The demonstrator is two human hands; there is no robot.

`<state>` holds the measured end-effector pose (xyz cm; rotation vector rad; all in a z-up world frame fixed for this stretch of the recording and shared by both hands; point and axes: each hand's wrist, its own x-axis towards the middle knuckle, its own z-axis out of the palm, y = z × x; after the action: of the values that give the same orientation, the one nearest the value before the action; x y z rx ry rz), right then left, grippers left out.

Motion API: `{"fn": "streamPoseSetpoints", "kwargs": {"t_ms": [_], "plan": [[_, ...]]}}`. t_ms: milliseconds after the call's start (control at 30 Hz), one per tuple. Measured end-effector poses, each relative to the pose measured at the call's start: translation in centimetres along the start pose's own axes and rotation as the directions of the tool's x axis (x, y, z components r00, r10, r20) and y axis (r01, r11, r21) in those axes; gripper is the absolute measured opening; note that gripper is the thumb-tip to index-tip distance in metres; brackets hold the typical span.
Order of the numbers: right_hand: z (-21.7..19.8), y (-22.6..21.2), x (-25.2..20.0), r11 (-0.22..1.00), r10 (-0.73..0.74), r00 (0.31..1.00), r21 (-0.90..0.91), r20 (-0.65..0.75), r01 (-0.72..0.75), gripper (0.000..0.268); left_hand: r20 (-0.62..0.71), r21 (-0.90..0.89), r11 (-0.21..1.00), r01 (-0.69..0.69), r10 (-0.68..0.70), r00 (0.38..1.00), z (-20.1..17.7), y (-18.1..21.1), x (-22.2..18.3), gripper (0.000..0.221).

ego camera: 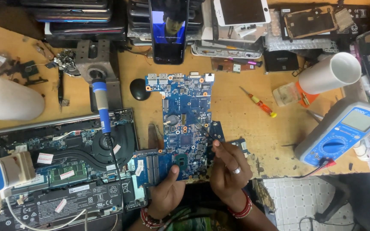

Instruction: Inspecting and manipulating components on a laptop motherboard using tweezers at a repair station.

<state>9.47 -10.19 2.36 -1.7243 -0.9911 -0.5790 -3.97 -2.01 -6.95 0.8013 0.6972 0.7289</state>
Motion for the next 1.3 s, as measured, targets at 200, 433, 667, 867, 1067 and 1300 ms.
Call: {"fn": "streamPoseSetpoints", "kwargs": {"t_ms": [200, 433, 667, 867, 1067, 1300], "plan": [[0.1, 0.1, -0.3, 1.0, 0.028, 1.0, -0.006, -0.012, -0.028, 0.044, 0.096, -0.055, 0.995, -0.081, 0.086, 0.992, 1.6, 1.8, 0.0, 0.077], [-0.1, 0.1, -0.3, 1.0, 0.011, 0.999, 0.01, 0.031, -0.011, 0.036, 0.01, -0.203, 0.979, -0.033, 0.036, 0.999, 0.1, -0.5, 0.0, 0.074], [0.0, 0.0, -0.2, 1.0, 0.005, 1.0, 0.016, 0.026, -0.005, 0.038, 0.072, -0.138, 0.986, -0.093, 0.104, 0.992, -0.7, -1.4, 0.1, 0.061], [0.0, 0.2, -0.4, 0.999, -0.004, 1.0, 0.035, 0.027, 0.003, 0.038, 0.132, 0.005, 0.993, -0.114, 0.112, 0.985, 1.8, 2.5, 0.0, 0.076], [0.0, 0.2, -0.3, 0.998, 0.001, 0.999, 0.057, 0.042, -0.004, 0.037, 0.114, 0.165, 0.979, -0.123, 0.105, 0.988, 0.7, 1.1, -0.4, 0.067], [-0.1, -0.3, 0.3, 0.996, -0.001, 0.997, 0.085, 0.083, -0.006, 0.032, 0.171, 0.122, 0.99, -0.075, 0.054, 0.984, 0.2, 0.7, -0.2, 0.037]]}}
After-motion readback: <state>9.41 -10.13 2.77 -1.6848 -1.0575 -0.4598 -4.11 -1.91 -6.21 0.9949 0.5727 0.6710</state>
